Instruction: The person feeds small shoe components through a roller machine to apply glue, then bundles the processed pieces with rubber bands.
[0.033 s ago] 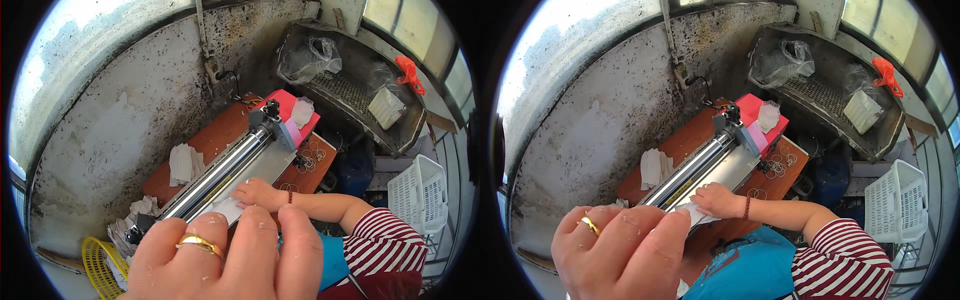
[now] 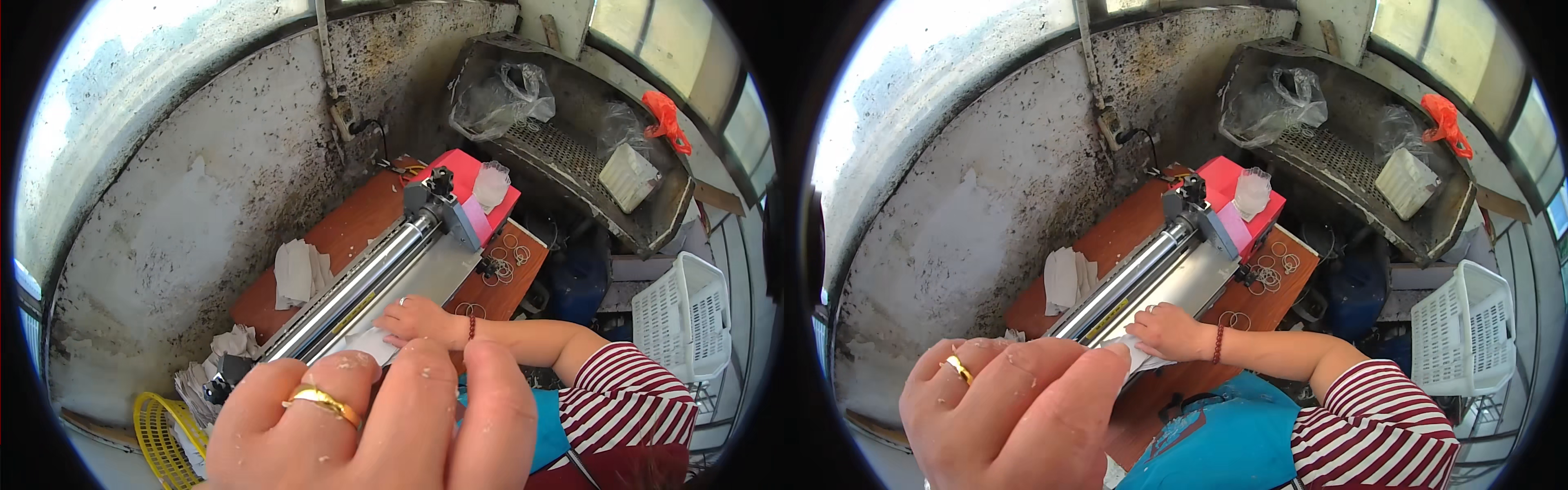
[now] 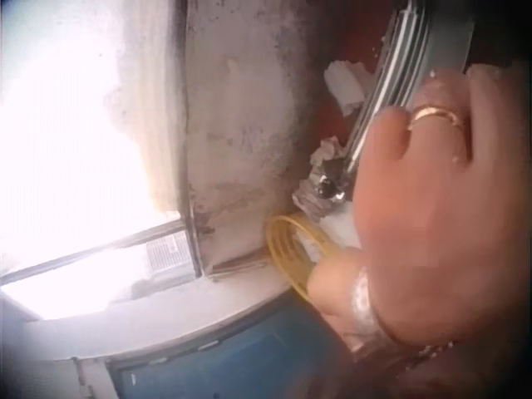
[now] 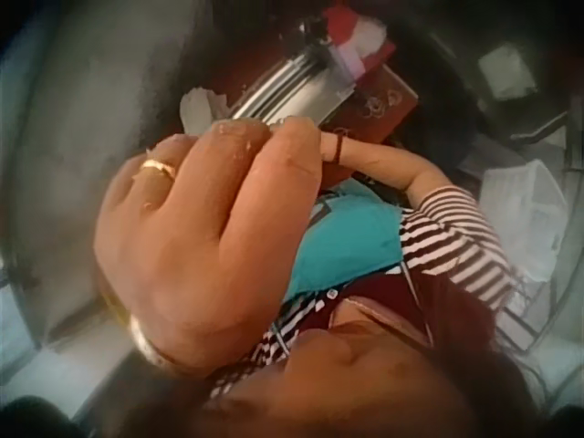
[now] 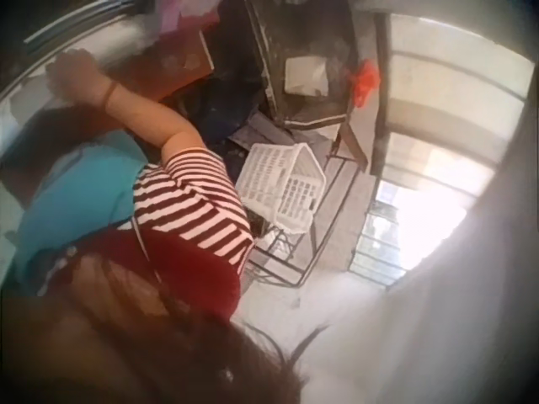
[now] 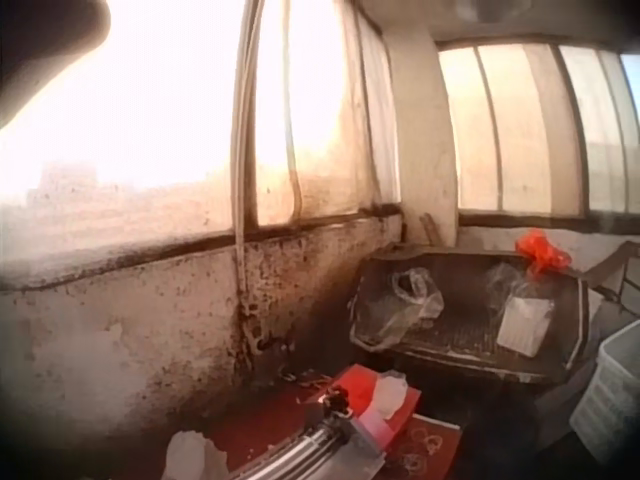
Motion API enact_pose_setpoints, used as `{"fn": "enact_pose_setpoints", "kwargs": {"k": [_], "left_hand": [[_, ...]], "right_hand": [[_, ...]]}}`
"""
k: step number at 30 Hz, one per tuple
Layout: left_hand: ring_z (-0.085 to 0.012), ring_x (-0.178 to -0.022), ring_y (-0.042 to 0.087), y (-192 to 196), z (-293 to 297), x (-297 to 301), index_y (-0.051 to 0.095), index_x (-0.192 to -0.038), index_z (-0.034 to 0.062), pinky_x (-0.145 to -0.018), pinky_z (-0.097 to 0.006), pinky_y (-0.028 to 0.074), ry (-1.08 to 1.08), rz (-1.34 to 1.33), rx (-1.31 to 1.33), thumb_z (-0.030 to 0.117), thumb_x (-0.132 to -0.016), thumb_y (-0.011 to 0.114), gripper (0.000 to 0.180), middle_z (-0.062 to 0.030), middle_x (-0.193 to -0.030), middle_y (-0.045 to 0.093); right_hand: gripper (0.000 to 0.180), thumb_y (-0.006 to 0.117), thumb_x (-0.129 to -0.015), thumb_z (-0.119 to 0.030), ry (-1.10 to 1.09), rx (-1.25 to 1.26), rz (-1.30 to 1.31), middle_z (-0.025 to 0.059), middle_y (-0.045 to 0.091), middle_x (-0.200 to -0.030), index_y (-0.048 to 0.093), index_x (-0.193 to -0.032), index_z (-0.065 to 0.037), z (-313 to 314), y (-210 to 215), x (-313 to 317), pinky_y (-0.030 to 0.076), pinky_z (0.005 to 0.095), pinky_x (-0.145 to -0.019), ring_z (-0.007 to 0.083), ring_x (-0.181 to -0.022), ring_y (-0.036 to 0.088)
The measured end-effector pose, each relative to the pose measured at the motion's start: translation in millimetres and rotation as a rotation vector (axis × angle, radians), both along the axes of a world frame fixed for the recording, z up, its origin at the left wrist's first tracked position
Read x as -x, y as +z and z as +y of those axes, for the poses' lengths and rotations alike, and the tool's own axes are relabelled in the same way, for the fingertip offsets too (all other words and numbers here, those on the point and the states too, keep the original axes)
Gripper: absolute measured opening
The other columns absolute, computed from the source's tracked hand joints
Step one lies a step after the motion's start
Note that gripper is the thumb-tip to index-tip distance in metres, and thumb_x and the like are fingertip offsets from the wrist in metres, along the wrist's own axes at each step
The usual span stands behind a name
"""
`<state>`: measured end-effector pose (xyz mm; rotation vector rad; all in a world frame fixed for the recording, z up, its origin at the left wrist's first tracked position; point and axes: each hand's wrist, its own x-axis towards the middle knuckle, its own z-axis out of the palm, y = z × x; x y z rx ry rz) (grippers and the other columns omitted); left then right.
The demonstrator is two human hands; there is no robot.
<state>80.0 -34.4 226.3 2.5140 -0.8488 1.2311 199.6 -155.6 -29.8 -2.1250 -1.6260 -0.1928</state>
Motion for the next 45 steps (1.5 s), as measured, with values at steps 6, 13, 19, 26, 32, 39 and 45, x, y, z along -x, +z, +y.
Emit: {"fn": "enact_pose_setpoints", "kwargs": {"k": [6,13,19,26,32,39,45], "left_hand": [[-0.0187,-0.066,0.058,9.8,-1.8,-12.7,0.051,-0.103,0.0063,-0.054,-0.028,0.045,-0.157,0.116,0.125,0.009,-0.072,0.057,0.031,-0.0072,-0.087,0.058],[-0.0192,-0.071,0.060,21.8,4.2,-19.1,0.040,-0.114,0.0049,-0.055,-0.027,0.046,-0.311,0.260,0.271,0.007,-0.078,0.050,0.037,-0.0121,-0.096,0.057],[-0.0196,-0.075,0.062,32.5,8.7,-13.8,0.031,-0.123,0.0037,-0.055,-0.027,0.048,-0.423,0.413,0.387,0.005,-0.083,0.044,0.042,-0.0164,-0.104,0.056],[-0.0201,-0.080,0.064,47.0,31.7,21.9,0.021,-0.135,0.0022,-0.056,-0.026,0.050,-0.462,0.614,0.527,0.003,-0.089,0.037,0.048,-0.0213,-0.113,0.055],[-0.0205,-0.084,0.066,50.2,30.4,26.3,0.011,-0.144,0.0010,-0.056,-0.025,0.052,-0.589,0.739,0.634,0.001,-0.094,0.031,0.054,-0.0256,-0.120,0.055],[-0.0215,-0.086,0.065,32.0,2.5,29.7,0.017,-0.144,-0.0023,-0.062,-0.026,0.052,-0.536,0.485,0.721,-0.002,-0.092,0.033,0.054,-0.0273,-0.122,0.054],[-0.0196,-0.083,0.063,32.3,-10.5,17.7,0.018,-0.142,-0.0069,-0.066,-0.028,0.052,-0.585,0.740,0.982,0.007,-0.095,0.036,0.053,-0.0235,-0.114,0.057]], "right_hand": [[0.030,0.068,-0.078,-0.020,-0.062,-0.017,0.032,0.0062,0.055,-0.087,0.058,-0.104,-0.008,-10.2,-2.1,3.5,0.046,0.0359,-0.066,0.0241,-0.076,0.057],[0.028,0.068,-0.079,-0.019,-0.083,-0.041,0.017,0.0058,0.055,-0.089,0.060,-0.103,-0.008,-4.9,3.6,6.7,0.046,0.0353,-0.067,0.0231,-0.075,0.057],[0.028,0.066,-0.079,-0.021,-0.045,-0.112,0.032,0.0061,0.054,-0.087,0.059,-0.103,-0.009,4.9,-2.9,12.7,0.045,0.0362,-0.068,0.0232,-0.077,0.057],[0.033,0.069,-0.076,-0.019,-0.118,-0.065,0.016,0.0053,0.057,-0.092,0.059,-0.107,-0.009,-15.3,2.0,2.7,0.045,0.0350,-0.067,0.0225,-0.078,0.058],[0.030,0.067,-0.078,-0.020,-0.059,-0.088,0.047,0.0066,0.055,-0.087,0.059,-0.104,-0.008,-1.7,-0.3,9.2,0.046,0.0350,-0.069,0.0233,-0.077,0.057],[0.032,0.066,-0.079,-0.021,-0.032,-0.104,0.034,0.0068,0.055,-0.090,0.058,-0.108,-0.009,0.7,-4.5,9.0,0.045,0.0359,-0.068,0.0232,-0.076,0.057],[0.034,0.067,-0.078,-0.019,-0.109,-0.118,0.042,0.0084,0.056,-0.105,0.057,-0.109,-0.009,-7.9,5.7,16.3,0.045,0.0358,-0.074,0.0250,-0.086,0.059]]}}
